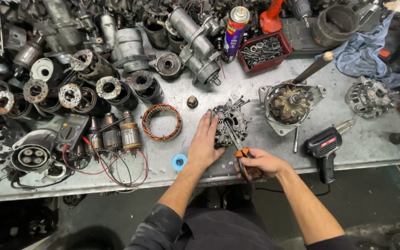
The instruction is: The person uses pliers to remove pins from a mechanical component on a workbench. They then use a T-handle wrench to tighten bolts on the same component, rotating it to access different sides.
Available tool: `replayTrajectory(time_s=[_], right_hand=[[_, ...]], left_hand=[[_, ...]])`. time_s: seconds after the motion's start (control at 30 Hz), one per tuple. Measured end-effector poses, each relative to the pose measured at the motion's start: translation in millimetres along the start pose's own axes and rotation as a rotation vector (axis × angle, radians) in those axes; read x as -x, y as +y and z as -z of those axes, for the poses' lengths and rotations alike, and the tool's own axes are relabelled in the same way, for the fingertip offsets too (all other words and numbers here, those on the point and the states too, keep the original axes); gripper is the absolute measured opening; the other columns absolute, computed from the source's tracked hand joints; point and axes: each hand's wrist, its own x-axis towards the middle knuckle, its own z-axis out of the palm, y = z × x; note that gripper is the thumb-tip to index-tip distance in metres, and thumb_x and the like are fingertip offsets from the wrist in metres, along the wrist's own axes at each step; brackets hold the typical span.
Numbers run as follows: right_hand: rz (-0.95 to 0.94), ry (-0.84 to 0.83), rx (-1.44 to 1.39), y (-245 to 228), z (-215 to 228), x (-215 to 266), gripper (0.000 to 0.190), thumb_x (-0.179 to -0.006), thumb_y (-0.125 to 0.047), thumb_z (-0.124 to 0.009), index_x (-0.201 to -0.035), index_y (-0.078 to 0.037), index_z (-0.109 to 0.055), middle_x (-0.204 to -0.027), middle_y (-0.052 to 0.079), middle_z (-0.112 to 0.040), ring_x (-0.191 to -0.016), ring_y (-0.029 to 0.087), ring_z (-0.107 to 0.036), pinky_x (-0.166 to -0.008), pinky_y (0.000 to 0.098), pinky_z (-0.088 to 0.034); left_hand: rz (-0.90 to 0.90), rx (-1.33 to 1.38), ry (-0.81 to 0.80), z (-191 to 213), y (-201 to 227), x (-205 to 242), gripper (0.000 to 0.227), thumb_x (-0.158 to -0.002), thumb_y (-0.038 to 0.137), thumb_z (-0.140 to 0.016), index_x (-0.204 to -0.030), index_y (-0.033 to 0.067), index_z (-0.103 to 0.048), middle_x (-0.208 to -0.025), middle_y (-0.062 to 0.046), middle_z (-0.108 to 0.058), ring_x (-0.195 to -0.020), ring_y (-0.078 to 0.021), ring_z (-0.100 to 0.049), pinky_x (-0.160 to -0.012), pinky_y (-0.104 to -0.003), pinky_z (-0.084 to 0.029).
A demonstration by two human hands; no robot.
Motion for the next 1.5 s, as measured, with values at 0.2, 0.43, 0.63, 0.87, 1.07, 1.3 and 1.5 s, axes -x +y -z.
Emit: replayTrajectory(time_s=[0.2, 0.43, 0.63, 0.87, 1.07, 1.3, 1.5], right_hand=[[0.047, 0.002, 0.085, -8, -3, -2, 0.034, -0.097, -0.027, -0.066, -0.121, -0.004, -0.061, -0.101, 0.009, -0.074, -0.081, 0.019, -0.074, -0.055, 0.0283, -0.053], [0.084, 0.118, 0.377, 0, -4, 15, 0.043, -0.097, -0.028, -0.064, -0.136, -0.009, -0.061, -0.1, 0.006, -0.073, -0.084, 0.013, -0.067, -0.067, 0.0274, -0.054], [0.508, 0.26, 0.721, -23, -56, 46, 0.057, -0.096, -0.012, -0.057, -0.152, -0.003, -0.047, -0.143, 0.011, -0.061, -0.131, 0.025, -0.053, -0.109, 0.0383, -0.037], [0.547, 0.693, 1.135, -39, -88, 50, 0.059, -0.093, -0.013, -0.054, -0.151, -0.007, -0.044, -0.121, 0.019, -0.061, -0.111, 0.039, -0.061, -0.096, 0.0417, -0.048], [0.544, 0.791, 1.187, -37, -90, 44, 0.054, -0.096, -0.012, -0.052, -0.151, -0.009, -0.047, -0.108, 0.017, -0.06, -0.099, 0.038, -0.062, -0.088, 0.0419, -0.051], [0.627, 0.718, 1.189, -38, -82, 45, 0.055, -0.098, -0.01, -0.051, -0.152, -0.005, -0.045, -0.115, 0.02, -0.058, -0.102, 0.039, -0.061, -0.088, 0.0413, -0.05], [0.631, 0.63, 1.212, -39, -71, 43, 0.054, -0.097, -0.007, -0.05, -0.151, -0.005, -0.046, -0.115, 0.019, -0.058, -0.105, 0.038, -0.061, -0.091, 0.041, -0.05]], left_hand=[[0.001, -0.008, 0.004, -1, 1, -1, 0.116, -0.058, 0.018, -0.093, -0.156, 0.0074, -0.032, -0.165, -0.02, -0.024, -0.15, -0.0405, -0.029, -0.118, -0.044, -0.036], [0.015, 0.002, 0.002, -1, -1, -1, 0.116, -0.057, 0.019, -0.094, -0.154, 0.0056, -0.033, -0.165, -0.021, -0.025, -0.15, -0.0405, -0.029, -0.118, -0.044, -0.035], [-0.016, 0.008, 0.031, -3, -5, -1, 0.117, -0.056, 0.019, -0.094, -0.155, 0.0032, -0.033, -0.165, -0.021, -0.026, -0.151, -0.0404, -0.03, -0.121, -0.043, -0.034], [-0.021, -0.003, 0.017, -4, -5, -1, 0.116, -0.057, 0.02, -0.094, -0.154, 0.0031, -0.033, -0.165, -0.022, -0.025, -0.15, -0.0407, -0.029, -0.121, -0.044, -0.033], [0.026, -0.072, 0.099, -7, 14, 20, 0.111, -0.06, 0.022, -0.093, -0.152, 0.0019, -0.034, -0.162, -0.024, -0.022, -0.148, -0.0431, -0.028, -0.12, -0.048, -0.027], [0.273, 0.335, 0.151, -45, 45, 71, 0.058, -0.081, 0.024, -0.081, -0.13, 0.0023, -0.058, -0.13, -0.021, -0.064, -0.123, -0.0367, -0.062, -0.106, -0.043, -0.051], [0.376, 0.888, -0.165, -123, 34, 64, 0.046, -0.09, 0.029, -0.078, -0.119, -0.0038, -0.063, -0.111, -0.015, -0.073, -0.102, -0.0239, -0.073, -0.088, -0.034, -0.057]])
